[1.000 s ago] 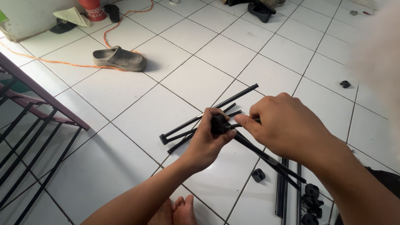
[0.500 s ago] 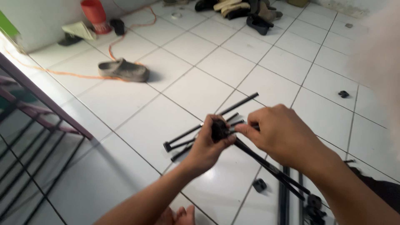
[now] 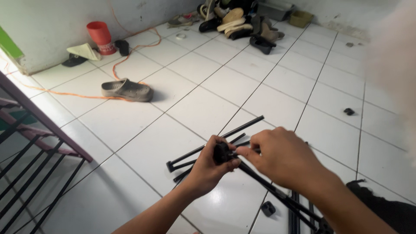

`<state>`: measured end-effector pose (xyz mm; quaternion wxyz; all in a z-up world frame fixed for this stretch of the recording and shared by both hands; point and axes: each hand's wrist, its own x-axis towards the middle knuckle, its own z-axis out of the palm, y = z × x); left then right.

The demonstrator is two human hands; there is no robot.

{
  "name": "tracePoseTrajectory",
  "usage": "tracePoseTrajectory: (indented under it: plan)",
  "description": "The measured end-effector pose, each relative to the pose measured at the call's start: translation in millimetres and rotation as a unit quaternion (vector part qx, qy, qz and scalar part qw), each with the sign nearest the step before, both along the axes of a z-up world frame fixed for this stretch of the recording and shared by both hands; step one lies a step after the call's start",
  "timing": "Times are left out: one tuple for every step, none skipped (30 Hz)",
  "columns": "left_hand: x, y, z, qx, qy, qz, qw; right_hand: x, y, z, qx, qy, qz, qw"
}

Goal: The person assembles a metal frame structure on a tiled floor. They insert metal rods into a central hub and secure them with small black plastic connectors, gradually building a tripod-like base.

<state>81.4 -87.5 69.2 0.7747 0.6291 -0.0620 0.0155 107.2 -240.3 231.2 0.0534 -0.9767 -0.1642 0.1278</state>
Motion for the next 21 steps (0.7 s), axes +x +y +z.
tracePoseTrajectory:
  plan:
    - [0.6,-0.4,0.9,-0.004,-0.006,0.001,1.0,-0.9,-0.6,0.5,0.011,-0.002,0.006,1.0]
    - [0.4,-0.2,1.4,-0.001,0.002,0.002,1.0,-1.2,-0.8,1.1,0.021,-0.005,0.013,1.0]
    - [0.7,0.5,1.9,0.001,0.01,0.002,1.0,-0.1,-0.7,2.3,0.019,-0.003,0.012,1.0]
    - [-1.5,0.1,1.0,0.003,0.024,0.003,1.0,-0.7,-0.7,2.3,0.015,0.003,0.011,1.0]
    - [-2.5,-0.5,0.2,-0.004,0.019,0.002,1.0,-1.1,-0.9,2.5,0.012,0.01,0.011,1.0]
    - [-2.0,-0.3,-0.1,-0.011,0.012,0.003,1.0,-0.9,-0.6,3.4,0.016,0.007,0.013,1.0]
    - [-0.8,0.1,-0.6,-0.018,0.006,0.004,1.0,-0.1,0.5,4.2,0.02,0.004,0.016,1.0]
    - [-1.8,-0.5,-2.6,-0.02,-0.002,0.004,1.0,-2.1,-0.2,3.7,0.02,0.008,0.019,1.0]
    - [-0.9,-0.2,-4.1,-0.022,-0.01,0.004,1.0,-3.6,-0.9,3.3,0.011,0.016,0.011,1.0]
    - [-0.5,-0.4,-5.4,-0.023,-0.017,0.003,1.0,-3.8,-0.3,3.1,0.003,0.025,0.002,1.0]
    - [-0.1,-1.0,-6.5,-0.021,-0.014,0.0,1.0,-3.7,0.1,3.2,-0.005,0.033,-0.006,0.999]
    - [-0.7,-0.1,-7.6,-0.017,-0.012,-0.001,1.0,-4.4,-0.2,2.9,0.002,0.028,-0.006,1.0]
    - [-2.1,0.3,-8.6,-0.013,-0.009,-0.003,1.0,-5.0,-0.5,2.6,0.008,0.022,-0.005,1.0]
    - [-2.9,0.4,-8.8,-0.013,-0.01,-0.003,1.0,-5.3,-0.1,2.2,0.016,0.015,-0.004,1.0]
    - [-4.4,-0.4,-9.0,-0.013,-0.01,-0.003,1.0,-5.9,0.1,1.5,0.012,0.015,0.003,1.0]
    - [-4.3,-0.5,-8.3,-0.011,-0.013,-0.003,1.0,-5.2,0.7,1.4,0.009,0.012,0.011,1.0]
    - [-5.0,-1.1,-7.9,-0.018,-0.011,-0.004,1.0,-5.0,0.9,1.1,0.006,0.009,0.019,1.0]
    - [-5.3,-1.7,-7.5,-0.026,-0.009,-0.005,1.0,-4.9,1.2,0.3,0.018,0.007,0.025,1.0]
    - [-5.3,-1.9,-7.0,-0.033,-0.007,-0.006,0.999,-4.9,1.6,-0.7,0.029,0.006,0.03,0.999]
    - [-5.5,-1.9,-6.8,-0.028,-0.007,-0.004,1.0,-4.9,1.4,-1.6,0.04,0.005,0.035,0.999]
    - [-5.0,-1.2,-6.4,-0.023,-0.007,-0.002,1.0,-4.4,1.3,-2.3,0.045,-0.002,0.042,0.998]
